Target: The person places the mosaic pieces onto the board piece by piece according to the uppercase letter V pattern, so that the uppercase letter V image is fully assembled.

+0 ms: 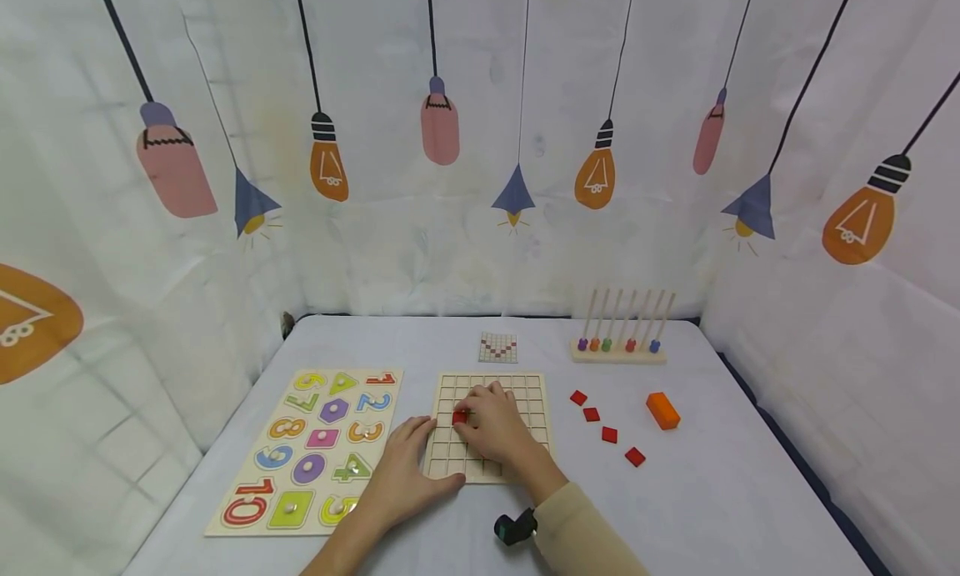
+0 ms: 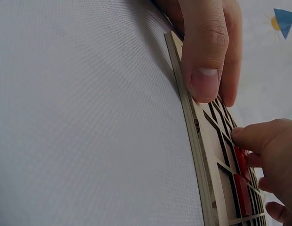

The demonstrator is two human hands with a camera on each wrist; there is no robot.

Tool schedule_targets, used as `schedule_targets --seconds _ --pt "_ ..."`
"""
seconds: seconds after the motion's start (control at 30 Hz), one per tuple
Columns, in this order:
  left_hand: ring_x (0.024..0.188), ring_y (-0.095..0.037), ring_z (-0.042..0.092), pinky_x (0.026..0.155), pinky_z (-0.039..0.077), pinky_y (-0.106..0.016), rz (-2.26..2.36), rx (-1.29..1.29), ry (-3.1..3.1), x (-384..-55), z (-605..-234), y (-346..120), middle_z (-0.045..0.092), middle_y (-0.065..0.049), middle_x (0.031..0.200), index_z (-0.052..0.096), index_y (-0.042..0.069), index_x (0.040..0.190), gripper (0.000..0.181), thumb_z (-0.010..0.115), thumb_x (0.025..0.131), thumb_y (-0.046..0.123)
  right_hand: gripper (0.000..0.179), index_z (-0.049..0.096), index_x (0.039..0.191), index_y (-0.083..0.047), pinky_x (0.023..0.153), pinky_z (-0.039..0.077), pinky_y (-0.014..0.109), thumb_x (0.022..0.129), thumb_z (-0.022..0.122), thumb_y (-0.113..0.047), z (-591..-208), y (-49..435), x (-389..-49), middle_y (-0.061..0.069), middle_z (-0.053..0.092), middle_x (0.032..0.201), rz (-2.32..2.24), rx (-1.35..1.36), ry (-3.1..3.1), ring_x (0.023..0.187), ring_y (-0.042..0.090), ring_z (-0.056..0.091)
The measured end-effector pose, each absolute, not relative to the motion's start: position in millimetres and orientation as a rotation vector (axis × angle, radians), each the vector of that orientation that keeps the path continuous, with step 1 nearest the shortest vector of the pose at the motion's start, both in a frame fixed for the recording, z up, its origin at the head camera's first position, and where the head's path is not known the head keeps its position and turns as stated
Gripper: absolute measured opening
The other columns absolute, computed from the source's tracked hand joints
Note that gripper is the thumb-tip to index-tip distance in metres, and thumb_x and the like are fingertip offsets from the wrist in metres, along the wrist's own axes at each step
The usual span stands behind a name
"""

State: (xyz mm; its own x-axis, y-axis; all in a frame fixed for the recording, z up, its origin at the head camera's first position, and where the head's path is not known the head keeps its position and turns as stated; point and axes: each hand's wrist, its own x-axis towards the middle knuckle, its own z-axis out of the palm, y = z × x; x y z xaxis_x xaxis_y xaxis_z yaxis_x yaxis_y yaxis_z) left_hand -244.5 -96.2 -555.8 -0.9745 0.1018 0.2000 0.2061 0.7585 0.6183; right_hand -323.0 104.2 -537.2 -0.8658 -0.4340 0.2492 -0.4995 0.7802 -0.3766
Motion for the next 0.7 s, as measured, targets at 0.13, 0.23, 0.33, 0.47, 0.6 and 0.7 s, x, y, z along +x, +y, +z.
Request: schedule_targets --seconds 0.13,0.23,0.33,0.47,0.6,0.7 --pt "0.157 -0.037 0.046 0.129 0.045 -0.061 -1.013 -0.245 -2.803 -245 -556 -96 0.057 -0.011 0.162 0.061 0.006 0.156 0.109 0.094 0.072 0.068 0.024 0.084 0.123 -0.024 0.090 0.043 0.038 0.101 0.083 -0.035 -537 104 -322 -0.007 0.074 0.123 0.663 0.740 -2.825 0.109 0.016 0.054" --pt "0.157 -0.037 0.046 0.129 0.045 -0.060 -1.013 -0.244 -2.806 -245 -556 -96 0.057 -0.011 0.162 0.061 0.006 0.156 0.110 0.093 0.072 0.068 0.026 0.083 0.124 -0.023 0.092 0.044 0.039 0.101 0.082 -0.035 -535 105 -321 -0.006 0.074 0.124 0.688 0.722 -2.831 0.111 0.017 0.055" --pt "0.157 -0.037 0.046 0.129 0.045 -0.060 -1.014 -0.241 -2.810 -245 -556 -96 0.057 -0.010 0.162 0.061 0.006 0.156 0.110 0.094 0.073 0.068 0.027 0.083 0.125 -0.023 0.095 0.046 0.040 0.101 0.082 -0.036 -533 105 -321 -0.006 0.074 0.124 0.700 0.706 -2.833 0.112 0.017 0.055" --pt "0.157 -0.038 0.046 0.128 0.045 -0.060 -1.013 -0.238 -2.810 -245 -556 -97 0.057 -0.010 0.162 0.061 0.006 0.156 0.110 0.094 0.072 0.068 0.028 0.083 0.125 -0.023 0.097 0.049 0.043 0.100 0.083 -0.036 -530 109 -320 -0.007 0.074 0.120 0.708 0.701 -2.833 0.113 0.017 0.057" --pt "0.157 -0.038 0.046 0.129 0.044 -0.060 -1.022 -0.242 -2.805 -245 -557 -96 0.057 -0.010 0.161 0.060 0.005 0.157 0.111 0.094 0.072 0.068 0.029 0.082 0.127 -0.023 0.102 0.050 0.047 0.100 0.083 -0.034 -526 118 -318 -0.007 0.074 0.117 0.764 0.659 -2.843 0.113 0.017 0.057" --pt "0.156 -0.038 0.046 0.128 0.045 -0.060 -1.027 -0.239 -2.800 -245 -558 -96 0.057 -0.010 0.161 0.060 0.005 0.157 0.111 0.094 0.072 0.067 0.030 0.081 0.127 -0.024 0.104 0.051 0.048 0.100 0.083 -0.035 -525 126 -316 -0.008 0.074 0.116 0.787 0.610 -2.848 0.112 0.016 0.056"
